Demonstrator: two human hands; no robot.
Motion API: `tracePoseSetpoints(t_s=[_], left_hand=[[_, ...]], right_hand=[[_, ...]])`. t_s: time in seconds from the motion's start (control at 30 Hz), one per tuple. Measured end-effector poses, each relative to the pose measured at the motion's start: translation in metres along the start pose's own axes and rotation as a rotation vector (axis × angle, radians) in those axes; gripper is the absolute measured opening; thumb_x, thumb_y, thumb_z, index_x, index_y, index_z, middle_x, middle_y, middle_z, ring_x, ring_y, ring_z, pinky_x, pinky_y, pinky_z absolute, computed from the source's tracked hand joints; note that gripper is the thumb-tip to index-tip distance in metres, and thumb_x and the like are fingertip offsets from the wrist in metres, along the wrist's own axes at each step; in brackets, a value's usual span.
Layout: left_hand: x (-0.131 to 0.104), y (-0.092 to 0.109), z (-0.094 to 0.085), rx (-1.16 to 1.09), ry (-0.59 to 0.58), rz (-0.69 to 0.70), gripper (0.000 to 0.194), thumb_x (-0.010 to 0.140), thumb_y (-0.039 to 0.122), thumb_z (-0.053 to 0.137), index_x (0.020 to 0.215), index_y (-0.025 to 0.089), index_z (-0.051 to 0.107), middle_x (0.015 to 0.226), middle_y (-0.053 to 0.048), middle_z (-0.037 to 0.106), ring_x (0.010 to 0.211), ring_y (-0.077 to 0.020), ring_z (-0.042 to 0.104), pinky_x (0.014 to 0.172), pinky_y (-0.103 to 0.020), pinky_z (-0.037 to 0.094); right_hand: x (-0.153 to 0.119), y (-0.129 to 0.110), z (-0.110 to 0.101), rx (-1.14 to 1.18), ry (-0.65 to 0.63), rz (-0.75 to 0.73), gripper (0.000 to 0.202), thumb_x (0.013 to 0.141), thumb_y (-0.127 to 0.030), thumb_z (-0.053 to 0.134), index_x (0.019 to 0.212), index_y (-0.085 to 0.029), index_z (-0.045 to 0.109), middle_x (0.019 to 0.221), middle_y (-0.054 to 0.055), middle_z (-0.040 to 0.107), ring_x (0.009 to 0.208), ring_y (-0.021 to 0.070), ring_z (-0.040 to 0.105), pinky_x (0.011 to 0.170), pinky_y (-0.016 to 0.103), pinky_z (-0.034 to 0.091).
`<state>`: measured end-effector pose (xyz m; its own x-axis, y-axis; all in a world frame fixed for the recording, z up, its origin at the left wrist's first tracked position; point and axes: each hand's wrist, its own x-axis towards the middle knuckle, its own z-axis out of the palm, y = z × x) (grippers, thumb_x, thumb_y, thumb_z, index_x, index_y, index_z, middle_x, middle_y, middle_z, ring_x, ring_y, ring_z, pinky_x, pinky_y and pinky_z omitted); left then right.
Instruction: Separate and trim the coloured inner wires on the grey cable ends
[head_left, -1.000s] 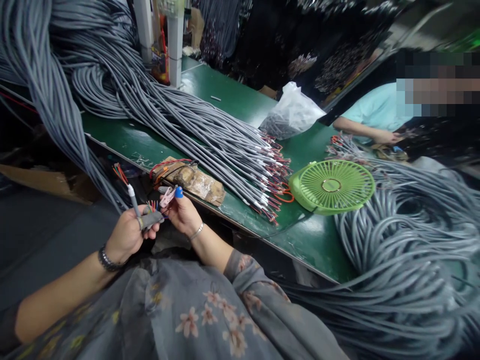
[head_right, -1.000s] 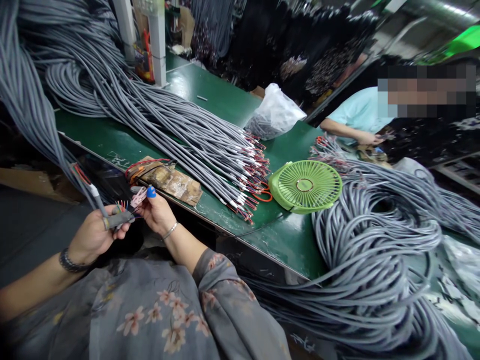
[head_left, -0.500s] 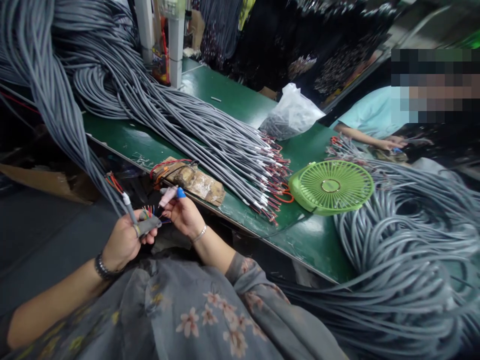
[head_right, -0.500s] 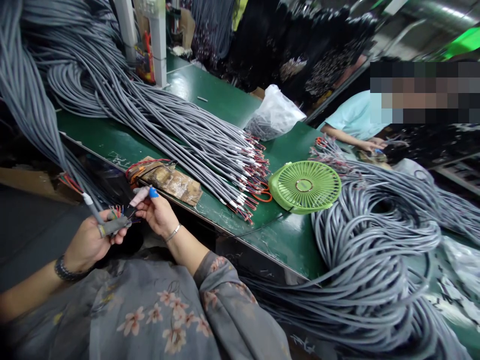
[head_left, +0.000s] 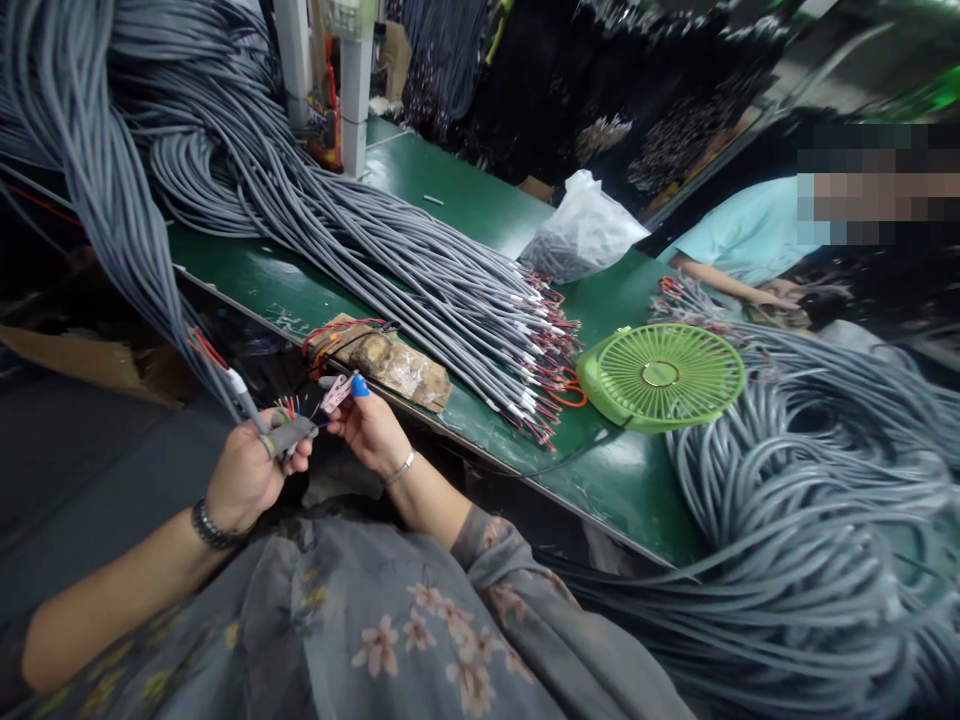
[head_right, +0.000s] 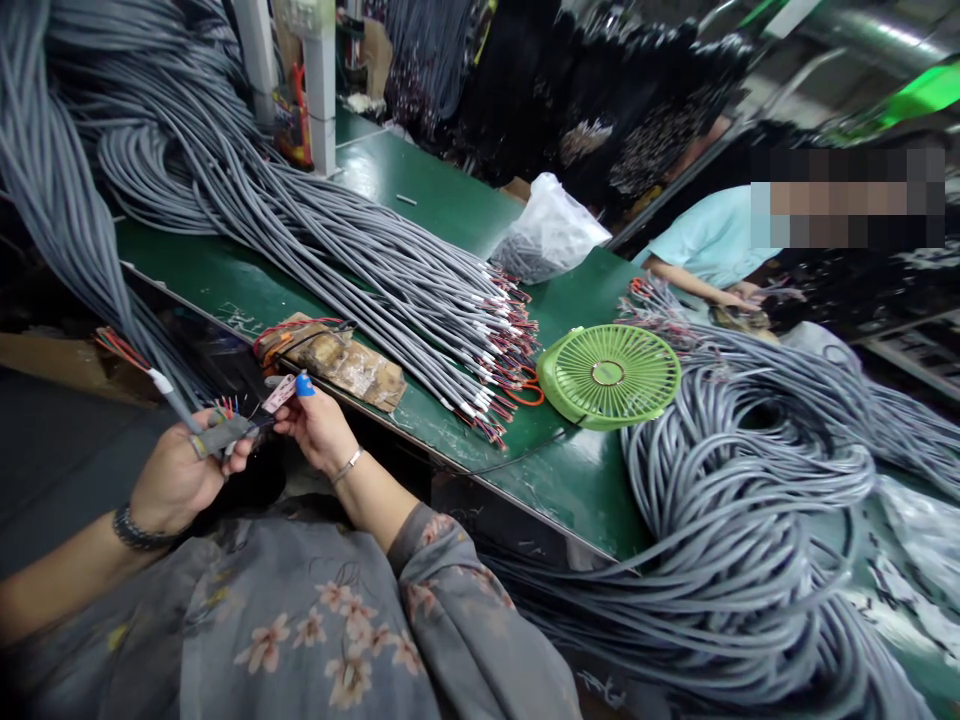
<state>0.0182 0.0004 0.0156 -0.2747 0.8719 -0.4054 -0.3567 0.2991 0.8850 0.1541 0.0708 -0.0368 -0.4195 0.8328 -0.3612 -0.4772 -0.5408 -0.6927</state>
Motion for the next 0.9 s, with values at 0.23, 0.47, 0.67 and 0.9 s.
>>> tracePoseSetpoints(t_s=[0.23, 0.47, 0.67, 0.9], left_hand=[[0.004, -0.006, 0.000, 0.047, -0.030, -0.021, 0.035, 0.043, 0.036, 0.094, 0.057, 0.022, 0.064, 0.046, 0.002, 0.066, 0.037, -0.0097, 0.054, 0.039, -0.019, 0.037], [0.004, -0.012, -0.009, 0.079, -0.085, 0.020, 0.036, 0.050, 0.037, 0.095, 0.063, 0.021, 0.065, 0.050, 0.001, 0.067, 0.039, -0.0117, 0.058, 0.041, -0.021, 0.038], [-0.003, -0.012, -0.013, 0.100, -0.025, 0.034, 0.038, 0.045, 0.041, 0.095, 0.060, 0.023, 0.065, 0.049, 0.001, 0.068, 0.039, -0.0121, 0.058, 0.041, -0.022, 0.040], [-0.005, -0.019, -0.016, 0.240, -0.105, 0.070, 0.035, 0.050, 0.046, 0.095, 0.056, 0.023, 0.069, 0.051, -0.001, 0.069, 0.041, -0.0128, 0.058, 0.043, -0.023, 0.038]], right_hand=[[0.001, 0.004, 0.000, 0.060, 0.023, -0.016, 0.044, 0.094, -0.061, 0.093, 0.086, -0.022, 0.077, 0.076, -0.001, 0.070, 0.072, 0.0141, 0.059, 0.065, 0.023, 0.054], [0.002, 0.000, -0.004, 0.006, -0.002, 0.052, 0.058, 0.101, -0.077, 0.078, 0.087, -0.021, 0.071, 0.076, 0.000, 0.069, 0.068, 0.0139, 0.058, 0.062, 0.023, 0.054], [-0.011, 0.001, -0.020, -0.178, -0.178, 0.131, 0.068, 0.083, -0.085, 0.089, 0.082, -0.021, 0.069, 0.076, -0.001, 0.069, 0.064, 0.0117, 0.058, 0.059, 0.023, 0.053], [-0.026, 0.002, -0.014, -0.379, -0.160, -0.001, 0.057, 0.062, -0.056, 0.111, 0.078, -0.020, 0.069, 0.069, -0.006, 0.065, 0.061, 0.0091, 0.052, 0.061, 0.024, 0.047]])
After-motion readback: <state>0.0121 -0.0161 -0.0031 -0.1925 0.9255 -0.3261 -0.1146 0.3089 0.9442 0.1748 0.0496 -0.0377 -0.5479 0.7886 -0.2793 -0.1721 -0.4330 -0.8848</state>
